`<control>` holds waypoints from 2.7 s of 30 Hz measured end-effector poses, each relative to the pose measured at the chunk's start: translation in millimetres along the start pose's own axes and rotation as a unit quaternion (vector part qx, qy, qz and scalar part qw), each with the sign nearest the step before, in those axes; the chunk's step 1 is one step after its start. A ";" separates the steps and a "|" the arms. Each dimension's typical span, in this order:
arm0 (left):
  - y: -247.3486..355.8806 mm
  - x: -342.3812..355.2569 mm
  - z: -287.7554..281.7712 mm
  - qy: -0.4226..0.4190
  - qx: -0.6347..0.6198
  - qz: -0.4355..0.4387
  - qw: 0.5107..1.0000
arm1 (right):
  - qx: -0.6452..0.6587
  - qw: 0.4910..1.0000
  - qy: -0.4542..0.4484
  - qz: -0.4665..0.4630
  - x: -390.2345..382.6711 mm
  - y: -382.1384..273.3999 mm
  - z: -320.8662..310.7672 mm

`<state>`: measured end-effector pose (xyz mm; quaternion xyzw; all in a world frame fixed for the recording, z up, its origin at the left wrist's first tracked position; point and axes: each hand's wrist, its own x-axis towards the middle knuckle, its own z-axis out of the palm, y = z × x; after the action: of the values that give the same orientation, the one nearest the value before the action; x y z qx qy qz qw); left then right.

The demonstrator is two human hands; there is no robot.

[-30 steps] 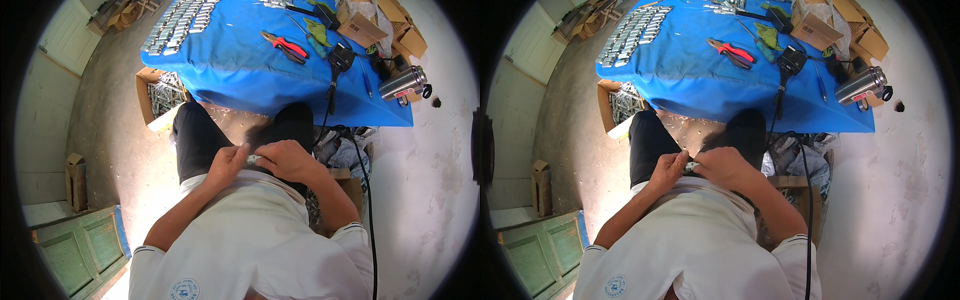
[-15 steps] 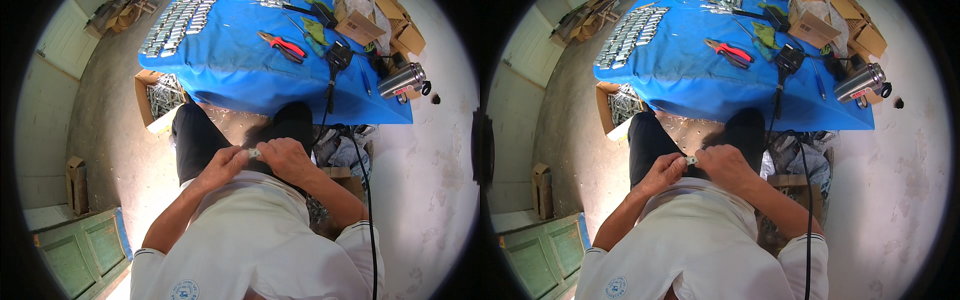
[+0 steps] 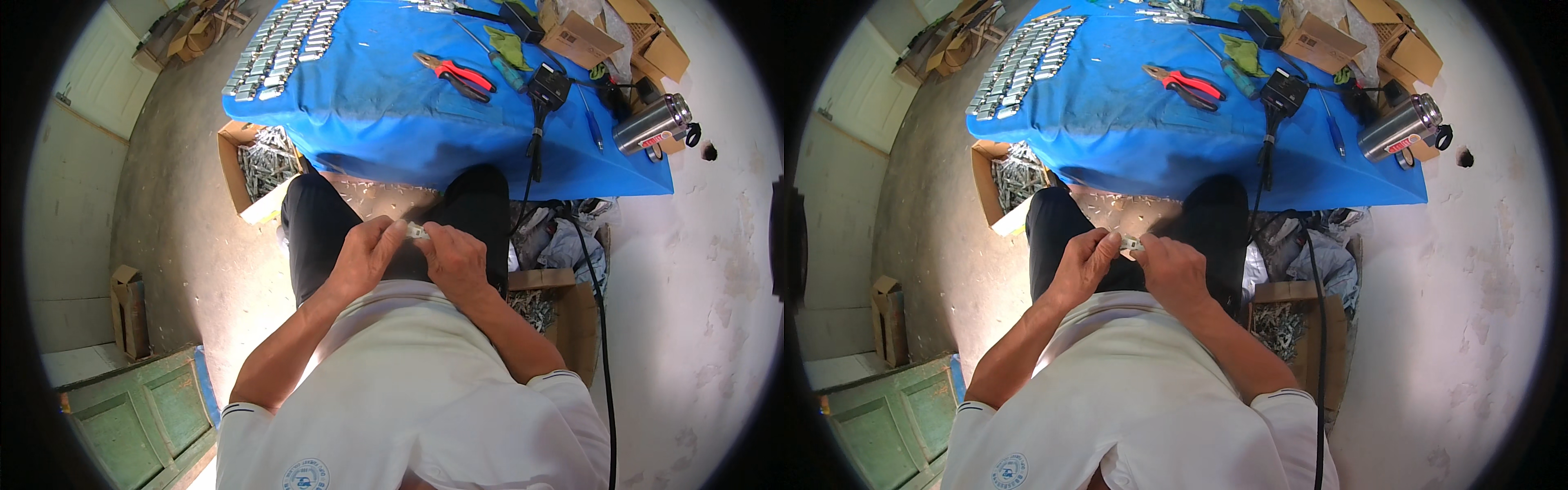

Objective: The person sits on the floor and uses a soldering iron to work on small silver electronic components. They hold the components with one hand and apply the soldering iron with the other, occasionally using a screwdriver to adjust parts. The person places the finished components onto a blue cloth on the floor.

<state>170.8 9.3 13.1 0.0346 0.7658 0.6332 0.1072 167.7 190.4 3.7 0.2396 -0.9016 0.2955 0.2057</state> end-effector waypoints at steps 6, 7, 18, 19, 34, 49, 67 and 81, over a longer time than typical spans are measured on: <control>7.2 3.2 2.3 0.008 -0.021 -0.022 0.999 | 0.071 0.990 0.058 0.106 -15.9 -13.4 18.1; 9.7 4.3 1.9 0.010 -0.027 -0.017 0.999 | 0.078 0.987 0.061 0.123 -15.1 -14.7 18.1; -1.6 -16.2 -0.5 -0.118 0.007 -0.083 0.990 | 0.043 0.862 -0.500 0.068 28.6 -5.1 -36.0; 2.4 -15.4 -3.3 -0.128 0.000 -0.079 0.989 | 0.099 0.842 -0.520 0.103 34.9 -1.7 -37.3; 33.9 -19.8 -3.2 -0.311 0.147 -0.136 0.929 | 0.371 0.575 -0.599 0.415 28.9 -5.2 -54.2; 65.9 -25.7 -1.1 -0.360 0.022 -0.099 0.927 | 0.443 0.632 -0.540 0.336 21.5 -11.4 -75.8; 60.9 -40.7 5.9 -0.187 0.078 -0.131 0.970 | 0.499 0.649 -0.344 0.461 2.3 -38.0 -60.3; 33.4 -48.5 11.4 -0.079 0.094 -0.051 0.991 | 0.544 0.562 -0.325 0.532 9.2 -41.8 -44.3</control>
<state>217.7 17.7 49.6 0.0551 0.8117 0.5474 0.1960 193.7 185.8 59.4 -0.1373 -0.5402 0.6876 -0.4653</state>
